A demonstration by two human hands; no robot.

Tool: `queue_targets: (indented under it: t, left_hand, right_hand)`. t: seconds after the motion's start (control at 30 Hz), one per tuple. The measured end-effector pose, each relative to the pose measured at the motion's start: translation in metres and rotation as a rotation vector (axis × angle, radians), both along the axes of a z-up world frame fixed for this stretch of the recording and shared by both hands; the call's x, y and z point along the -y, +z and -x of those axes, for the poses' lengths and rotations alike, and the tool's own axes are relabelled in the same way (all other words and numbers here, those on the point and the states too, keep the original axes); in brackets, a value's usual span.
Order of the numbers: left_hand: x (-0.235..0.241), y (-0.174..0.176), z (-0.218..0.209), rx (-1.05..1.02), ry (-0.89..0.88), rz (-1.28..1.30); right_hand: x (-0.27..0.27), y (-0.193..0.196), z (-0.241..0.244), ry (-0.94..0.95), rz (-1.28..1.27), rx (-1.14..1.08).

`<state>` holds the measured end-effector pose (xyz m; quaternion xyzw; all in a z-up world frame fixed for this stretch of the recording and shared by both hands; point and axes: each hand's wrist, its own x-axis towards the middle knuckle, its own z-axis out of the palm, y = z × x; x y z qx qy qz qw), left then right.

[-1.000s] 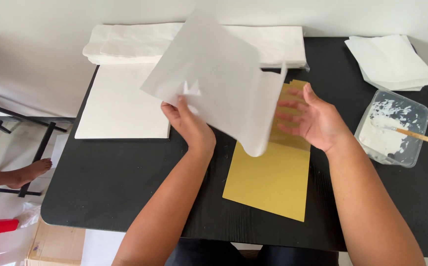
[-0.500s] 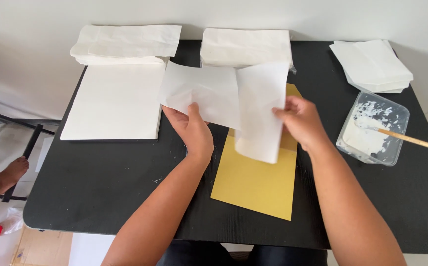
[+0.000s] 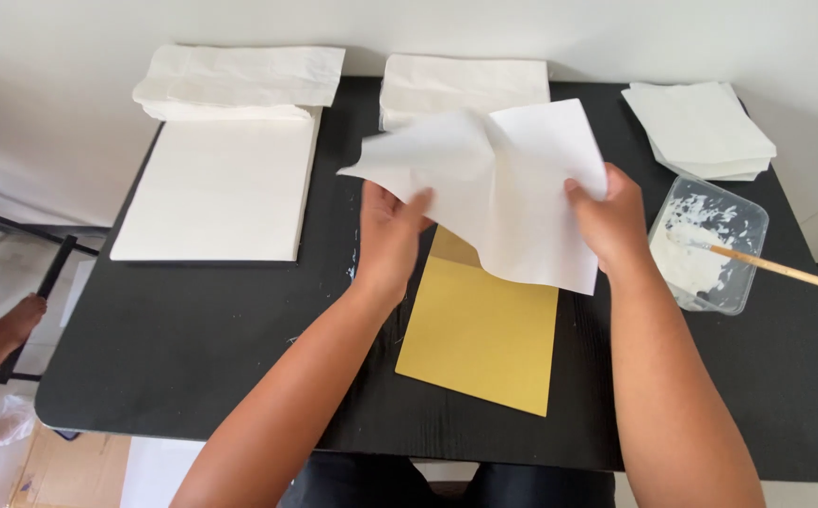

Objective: Folding a white paper sheet around a yellow cardboard template to form a bag structure.

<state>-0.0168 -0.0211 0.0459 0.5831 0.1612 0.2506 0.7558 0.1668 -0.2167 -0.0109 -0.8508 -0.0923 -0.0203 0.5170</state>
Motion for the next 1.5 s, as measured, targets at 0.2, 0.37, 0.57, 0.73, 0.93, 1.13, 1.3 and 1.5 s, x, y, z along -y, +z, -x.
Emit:
queue_targets:
  t: [0.2, 0.37, 0.57, 0.73, 0.93, 1.13, 1.3, 1.5]
  left_hand:
    - [0.032, 0.055, 0.073, -0.328, -0.497, -1.135]
    - [0.031, -0.058, 0.108, -0.291, -0.495, -1.546]
    - [0.040, -0.061, 0.141, -0.111, -0.355, -1.664]
    - [0.049, -0.076, 0.177, -0.109, -0.325, -1.927]
    - [0.029, -0.039, 0.215, 0.138, -0.335, -1.889]
    - [-0.036, 0.028, 0.270, 0.133, -0.646, -1.472]
    - [-0.131, 0.000, 0.335, -0.935, -1.431, -0.894]
    - [-0.152, 0.019, 0.364, -0.639, -1.135, -1.069]
  right_hand:
    - [0.013, 0.007, -0.004, -0.087, 0.027, 0.161]
    - [0.011, 0.029, 0.011, -0.096, -0.049, 0.071]
    - [0.008, 0.031, 0.014, -0.076, -0.183, 0.060]
    - [0.011, 0.033, 0.014, -0.041, -0.237, 0.208]
    - [0.011, 0.028, 0.011, -0.065, -0.199, 0.132]
    - [0.006, 0.024, 0.014, -0.020, -0.058, 0.050]
    - [-0.001, 0.021, 0.024, 0.057, 0.178, 0.069]
    - [0.006, -0.026, -0.002, 0.055, 0.354, 0.163]
